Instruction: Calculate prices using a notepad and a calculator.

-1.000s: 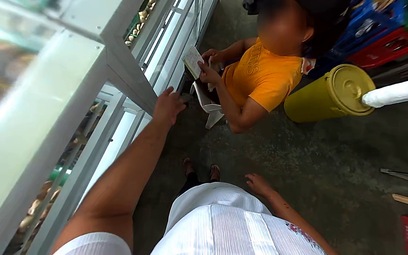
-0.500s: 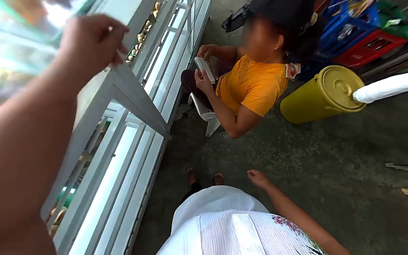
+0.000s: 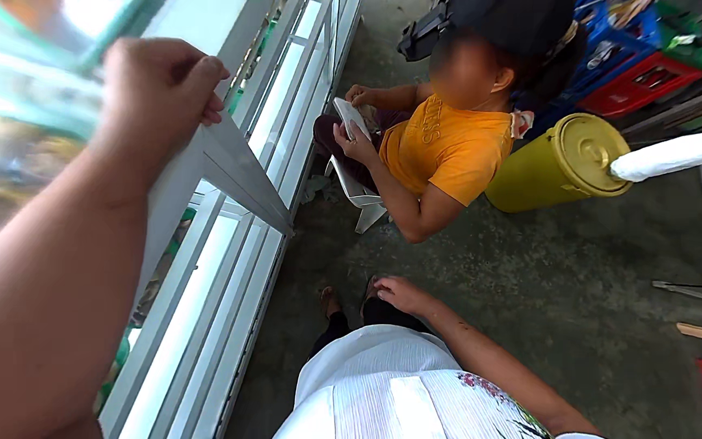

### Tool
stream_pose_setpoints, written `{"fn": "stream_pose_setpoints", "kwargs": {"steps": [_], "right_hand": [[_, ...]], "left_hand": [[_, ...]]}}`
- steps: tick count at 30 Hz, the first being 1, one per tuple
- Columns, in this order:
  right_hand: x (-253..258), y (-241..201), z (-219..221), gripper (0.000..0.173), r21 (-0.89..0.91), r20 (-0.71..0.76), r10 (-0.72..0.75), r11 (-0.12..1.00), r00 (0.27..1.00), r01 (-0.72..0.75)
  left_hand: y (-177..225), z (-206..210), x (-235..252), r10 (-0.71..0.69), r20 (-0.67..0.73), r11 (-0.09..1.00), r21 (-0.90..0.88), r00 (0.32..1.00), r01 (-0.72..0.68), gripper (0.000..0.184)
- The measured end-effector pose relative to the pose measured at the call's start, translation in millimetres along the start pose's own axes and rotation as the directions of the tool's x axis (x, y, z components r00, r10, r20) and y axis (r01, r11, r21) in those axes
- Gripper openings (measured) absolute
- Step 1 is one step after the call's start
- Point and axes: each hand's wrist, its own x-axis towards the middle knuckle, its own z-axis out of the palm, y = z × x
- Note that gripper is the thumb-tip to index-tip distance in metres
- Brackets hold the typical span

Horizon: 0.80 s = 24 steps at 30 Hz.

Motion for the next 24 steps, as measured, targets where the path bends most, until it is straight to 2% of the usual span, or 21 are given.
{"fn": "stream_pose_setpoints", "kwargs": {"steps": [3, 7, 11, 14, 21, 24], "right_hand": [[3, -55, -36, 0.040, -0.027, -0.113, -0.201, 0.980, 0.973, 0.199], [2, -90, -69, 0.040, -0.109, -0.104, -0.319, 0.945, 0.942, 0.309], [2, -99, -92, 0.040, -0.251, 0.037, -0.348, 0.904, 0.937, 0.346], [4, -100, -104, 0.042, -0.301, 0.066, -0.343, 0.889, 0.937, 0.346], [8, -101, -135, 0.043, -0.248, 0.002, -0.361, 0.903, 0.933, 0.350], [7, -101, -148, 0.041, -0.152, -0.203, -0.403, 0.913, 0.892, 0.378]], "left_hand": [[9, -1, -3, -0.007, -0.005, 1.000, 0.025, 1.000, 0.007, 0.032], [9, 0, -4, -0.040, -0.016, 0.997, 0.067, 0.999, 0.041, 0.036], [14, 2, -3, -0.048, -0.043, 0.993, 0.106, 0.998, 0.052, 0.036], [18, 3, -4, -0.074, -0.056, 0.991, 0.107, 0.996, 0.080, 0.034], [21, 4, -5, -0.112, -0.060, 0.990, 0.075, 0.992, 0.117, 0.029], [16, 3, -5, -0.114, -0.049, 0.991, 0.065, 0.992, 0.117, 0.028]]}}
